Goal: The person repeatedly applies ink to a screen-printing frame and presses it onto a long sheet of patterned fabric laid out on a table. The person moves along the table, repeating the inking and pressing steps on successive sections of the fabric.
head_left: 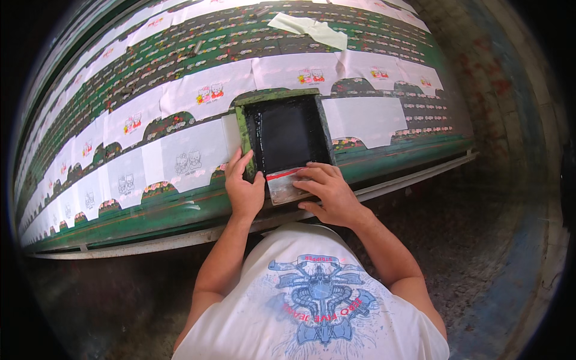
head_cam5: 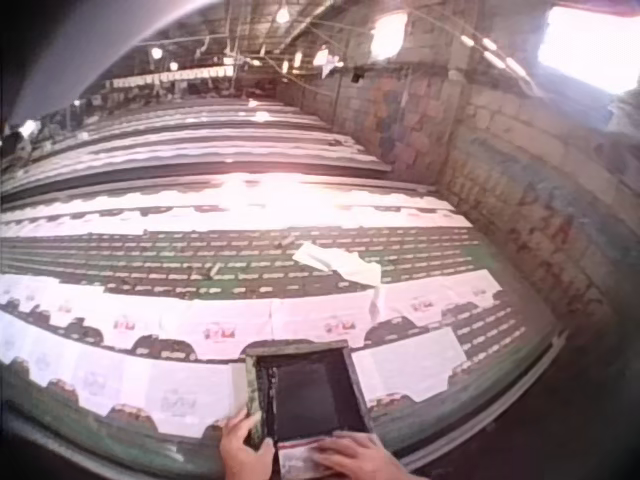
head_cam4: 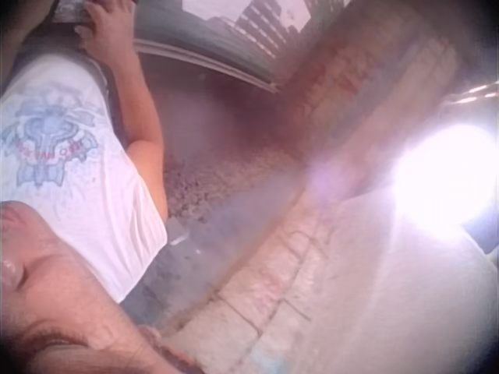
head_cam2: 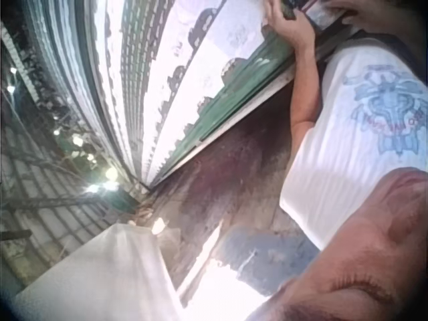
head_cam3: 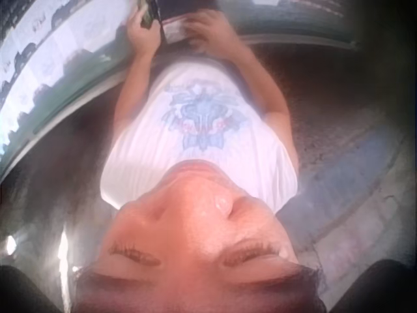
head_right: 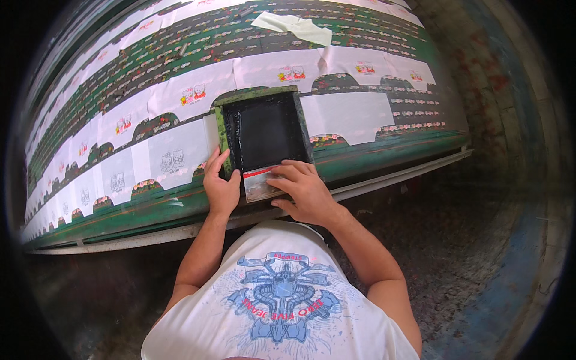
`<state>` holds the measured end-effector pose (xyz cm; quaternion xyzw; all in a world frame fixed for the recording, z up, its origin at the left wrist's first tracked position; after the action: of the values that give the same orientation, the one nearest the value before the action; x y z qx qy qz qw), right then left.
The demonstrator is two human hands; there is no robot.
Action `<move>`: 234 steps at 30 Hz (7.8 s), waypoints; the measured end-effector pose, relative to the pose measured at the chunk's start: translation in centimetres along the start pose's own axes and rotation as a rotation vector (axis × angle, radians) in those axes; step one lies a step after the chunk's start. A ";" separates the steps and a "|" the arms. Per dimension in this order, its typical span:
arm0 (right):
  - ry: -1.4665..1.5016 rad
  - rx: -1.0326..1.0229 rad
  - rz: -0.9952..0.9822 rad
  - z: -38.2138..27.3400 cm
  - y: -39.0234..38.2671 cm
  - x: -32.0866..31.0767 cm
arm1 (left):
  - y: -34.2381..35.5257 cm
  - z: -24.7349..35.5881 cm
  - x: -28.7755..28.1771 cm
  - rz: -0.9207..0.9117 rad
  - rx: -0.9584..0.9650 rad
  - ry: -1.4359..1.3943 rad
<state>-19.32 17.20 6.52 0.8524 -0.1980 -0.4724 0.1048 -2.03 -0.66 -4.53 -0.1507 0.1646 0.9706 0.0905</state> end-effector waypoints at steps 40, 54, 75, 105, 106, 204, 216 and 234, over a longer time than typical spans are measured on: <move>0.028 -0.211 0.102 21.7 -9.1 -18.0 | -9.7 9.2 25.0 0.042 -0.282 -0.295; 0.068 -0.124 -0.376 25.8 1.1 -19.1 | -6.3 15.8 21.8 -0.234 0.519 0.510; -0.091 -0.185 0.031 23.0 -3.9 -16.1 | -5.9 15.5 21.9 -0.252 0.518 0.495; 1.357 0.826 0.539 40.1 -20.8 -30.3 | -13.6 25.1 37.4 0.003 -0.307 -0.698; 1.356 0.875 0.518 41.1 -21.7 -31.4 | -14.4 26.2 38.9 -0.004 -0.316 -0.701; 0.934 0.331 -0.654 109.8 -23.9 -92.2 | -40.5 65.7 114.1 0.391 -0.695 -0.567; 0.979 0.369 -0.470 119.3 -8.6 -92.9 | -25.2 64.1 125.4 0.325 -0.829 -0.758; 1.038 0.404 -0.279 137.3 20.2 -84.2 | 7.3 58.2 138.3 0.331 -0.789 -0.687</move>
<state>-180.50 36.95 5.24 0.9939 -0.0926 0.0458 -0.0399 -148.70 30.14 5.43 0.1801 -0.2291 0.9534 -0.0781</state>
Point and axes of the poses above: each hand's wrist, its own y-axis towards the middle knuckle, its own x-axis out of the palm, z = x × y, the point moved 2 cm from there along y, towards the middle knuckle, and after that the axes turned 14 degrees about z, right-handed, at the moved point
